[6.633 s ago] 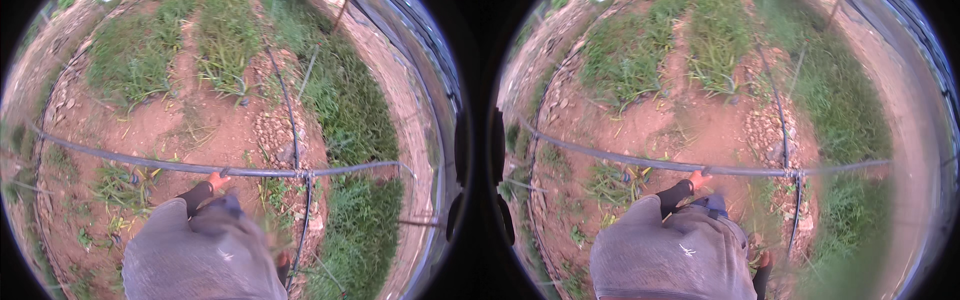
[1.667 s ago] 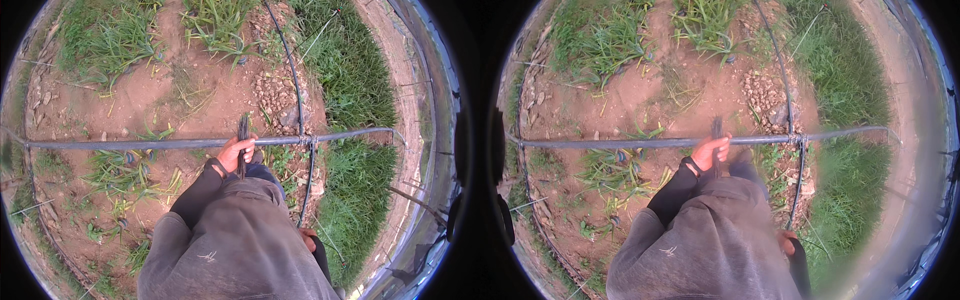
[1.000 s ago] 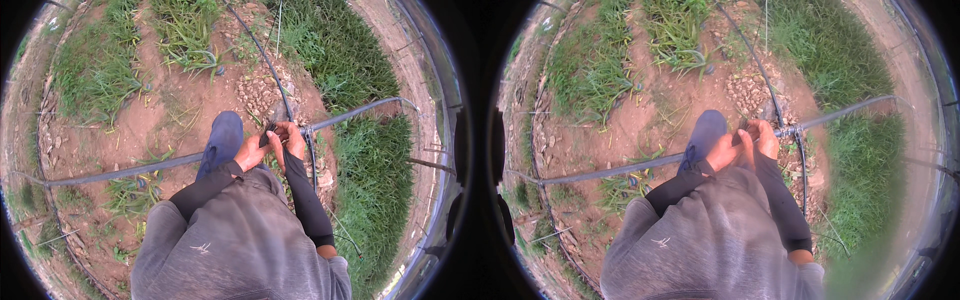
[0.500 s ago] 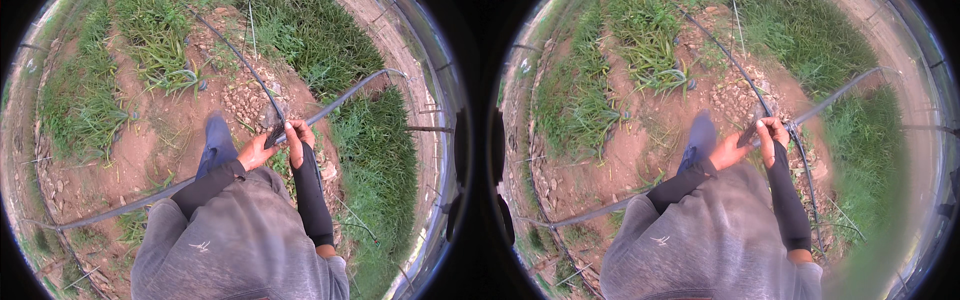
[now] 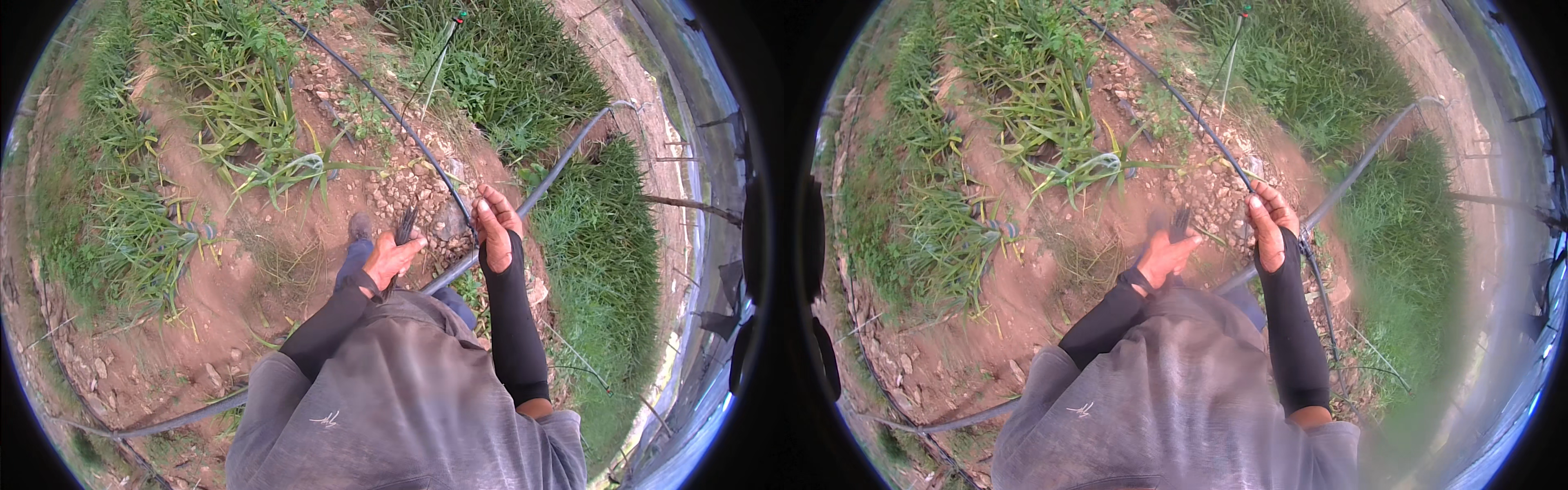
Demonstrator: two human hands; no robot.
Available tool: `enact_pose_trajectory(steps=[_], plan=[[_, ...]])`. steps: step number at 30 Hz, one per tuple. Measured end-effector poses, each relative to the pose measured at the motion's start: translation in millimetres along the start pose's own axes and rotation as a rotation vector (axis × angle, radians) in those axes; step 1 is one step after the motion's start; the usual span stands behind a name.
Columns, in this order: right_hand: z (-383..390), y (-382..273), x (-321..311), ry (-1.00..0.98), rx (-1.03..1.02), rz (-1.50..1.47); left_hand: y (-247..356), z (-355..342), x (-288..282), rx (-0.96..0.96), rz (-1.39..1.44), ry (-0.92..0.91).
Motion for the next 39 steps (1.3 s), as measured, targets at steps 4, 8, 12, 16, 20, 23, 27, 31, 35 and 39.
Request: enact_pose_trajectory(steps=[4,8,12,16,20,23,27,31,35,39], plan=[[-31,5,89,-0.109,0.036,0.085,79,-2,-65,0.035,-0.06,0.058],[-33,26,128,-0.321,0.091,0.408,140,-7,-73,0.099,-0.204,-0.053],[-33,44,138,-0.357,0.142,0.526,142,-18,-85,0.106,-0.524,0.022],[-39,55,125,-0.334,0.145,0.588,128,-32,-94,0.088,-0.503,0.065],[-58,49,103,-0.379,0.267,0.478,135,-59,-93,0.051,-0.324,0.088],[-82,41,89,-0.307,0.35,0.302,153,-92,-85,0.065,-0.252,0.114],[-137,30,72,-0.301,0.374,0.199,184,-153,-63,0.07,-0.216,0.122],[-209,23,30,-0.191,0.327,0.176,196,-230,-51,0.021,-0.114,0.171],[-300,17,-24,0.071,0.116,0.11,216,-315,-71,0.052,-0.185,0.29],[-398,21,-49,0.155,0.003,0.19,249,-394,-97,0.158,-0.346,0.393]])
Point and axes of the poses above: each hand's wrist, its own z-axis away from the middle knuckle, its own x-axis out of the palm, y = z × x, the point moved 7 cm from there along -z, towards the middle knuckle, and after that the axes turned 3 degrees about -z, right-handed, at the moved point
